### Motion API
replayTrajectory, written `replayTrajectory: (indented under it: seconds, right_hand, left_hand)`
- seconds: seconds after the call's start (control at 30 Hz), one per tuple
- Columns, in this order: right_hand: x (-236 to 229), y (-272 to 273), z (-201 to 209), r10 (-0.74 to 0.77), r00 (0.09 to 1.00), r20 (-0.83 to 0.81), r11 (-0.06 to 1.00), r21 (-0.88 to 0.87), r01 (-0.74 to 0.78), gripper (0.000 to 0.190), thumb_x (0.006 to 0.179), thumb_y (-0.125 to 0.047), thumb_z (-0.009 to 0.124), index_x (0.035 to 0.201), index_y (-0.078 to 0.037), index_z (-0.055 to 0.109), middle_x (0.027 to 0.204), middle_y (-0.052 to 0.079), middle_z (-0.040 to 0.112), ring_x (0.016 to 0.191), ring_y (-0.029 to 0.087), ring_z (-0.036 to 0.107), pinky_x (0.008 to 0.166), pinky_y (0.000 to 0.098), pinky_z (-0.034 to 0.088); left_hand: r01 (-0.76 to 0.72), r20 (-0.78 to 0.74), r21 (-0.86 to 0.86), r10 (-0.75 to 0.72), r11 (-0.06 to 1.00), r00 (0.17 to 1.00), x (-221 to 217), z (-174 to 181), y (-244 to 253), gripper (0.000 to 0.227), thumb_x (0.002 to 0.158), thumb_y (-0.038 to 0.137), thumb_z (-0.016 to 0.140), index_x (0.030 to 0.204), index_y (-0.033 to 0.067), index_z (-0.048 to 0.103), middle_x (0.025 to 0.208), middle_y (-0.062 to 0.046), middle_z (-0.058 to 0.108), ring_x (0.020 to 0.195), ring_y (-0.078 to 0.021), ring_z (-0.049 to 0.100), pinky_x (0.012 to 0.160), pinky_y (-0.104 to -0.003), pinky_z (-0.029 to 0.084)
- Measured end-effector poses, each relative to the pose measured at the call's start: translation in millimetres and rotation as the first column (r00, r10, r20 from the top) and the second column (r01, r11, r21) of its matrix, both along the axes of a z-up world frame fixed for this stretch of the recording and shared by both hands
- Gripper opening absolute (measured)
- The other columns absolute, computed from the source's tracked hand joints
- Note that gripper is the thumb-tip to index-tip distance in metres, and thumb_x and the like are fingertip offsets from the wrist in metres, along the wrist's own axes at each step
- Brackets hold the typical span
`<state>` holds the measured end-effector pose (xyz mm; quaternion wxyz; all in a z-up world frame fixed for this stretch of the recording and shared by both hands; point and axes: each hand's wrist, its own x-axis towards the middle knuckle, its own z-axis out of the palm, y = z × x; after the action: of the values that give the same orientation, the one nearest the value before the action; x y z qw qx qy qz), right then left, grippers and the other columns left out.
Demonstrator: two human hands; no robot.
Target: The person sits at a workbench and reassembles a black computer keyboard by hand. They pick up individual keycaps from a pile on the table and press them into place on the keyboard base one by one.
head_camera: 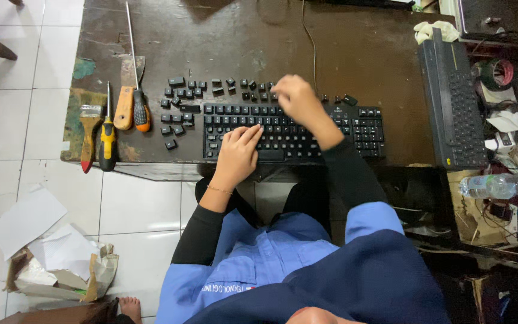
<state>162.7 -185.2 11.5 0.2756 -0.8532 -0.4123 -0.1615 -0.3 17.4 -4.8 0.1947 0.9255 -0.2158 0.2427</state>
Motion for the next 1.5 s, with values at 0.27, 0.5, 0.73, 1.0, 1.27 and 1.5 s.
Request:
replayTrajectory:
  seconds: [0.27,0.5,0.73,1.0,1.27,1.5]
  right_hand:
    - [64,24,-9,-0.148,0.946,-0.290,0.945,-0.322,0.049,0.021,0.083,-0.005,0.072,0.104,-0.001,0.070,0.106,0.012,0.066,0.104,0.030,0.062,0.088,0.0375,0.051]
    - [69,24,-26,-0.137,0.953,-0.270,0.940,-0.339,0.039,0.017,0.083,-0.005,0.072,0.099,-0.002,0.070,0.104,0.011,0.065,0.103,0.029,0.062,0.090,0.0379,0.052]
    - [70,1,-27,-0.062,0.979,-0.193,0.985,-0.171,0.028,0.009,0.082,-0.004,0.070,0.090,-0.001,0.068,0.091,0.014,0.064,0.091,0.033,0.064,0.083,0.0414,0.052]
    - [-6,15,39,0.180,0.846,-0.503,0.942,0.335,-0.001,0.023,0.085,0.010,0.062,0.101,-0.004,0.070,0.089,0.017,0.061,0.074,0.023,0.066,0.064,0.0287,0.058]
    - [-57,27,16,0.182,0.777,-0.603,0.937,0.346,0.049,0.026,0.081,0.004,0.072,0.105,-0.001,0.067,0.094,0.012,0.061,0.077,0.016,0.065,0.069,0.0245,0.059]
    - [-74,37,6,0.179,0.937,-0.299,0.984,0.080,-0.162,0.019,0.082,0.005,0.068,0.100,0.000,0.065,0.097,0.010,0.060,0.070,0.018,0.065,0.061,0.0271,0.056]
  left_hand:
    - [-0.040,-0.012,0.052,0.041,0.998,0.999,0,7,-1,0.052,0.073,0.013,0.061,0.125,0.0123,0.063,0.126,-0.009,0.054,0.115,-0.0288,0.050,0.090,-0.041,0.038]
    - [-0.107,0.050,0.037,0.105,0.994,0.993,-1,11,-1,0.046,0.073,0.015,0.060,0.118,0.0167,0.067,0.122,-0.010,0.052,0.114,-0.0296,0.048,0.090,-0.042,0.035]
    - [-0.141,0.047,0.019,0.140,0.990,0.989,0,14,-3,0.049,0.073,0.018,0.061,0.122,0.0180,0.065,0.122,-0.012,0.051,0.114,-0.0328,0.046,0.090,-0.045,0.035]
    - [-0.284,-0.077,-0.089,0.277,0.955,0.958,-1,13,12,0.052,0.075,0.008,0.056,0.127,0.0127,0.061,0.127,-0.012,0.048,0.117,-0.0323,0.042,0.091,-0.043,0.034]
    - [-0.248,-0.084,-0.154,0.238,0.956,0.968,-10,11,15,0.046,0.076,0.002,0.055,0.121,0.0093,0.063,0.127,-0.012,0.048,0.119,-0.0312,0.042,0.093,-0.041,0.034]
    - [-0.239,-0.082,-0.153,0.229,0.959,0.970,-14,13,15,0.045,0.076,0.000,0.057,0.119,0.0081,0.065,0.127,-0.012,0.049,0.119,-0.0304,0.042,0.094,-0.041,0.034]
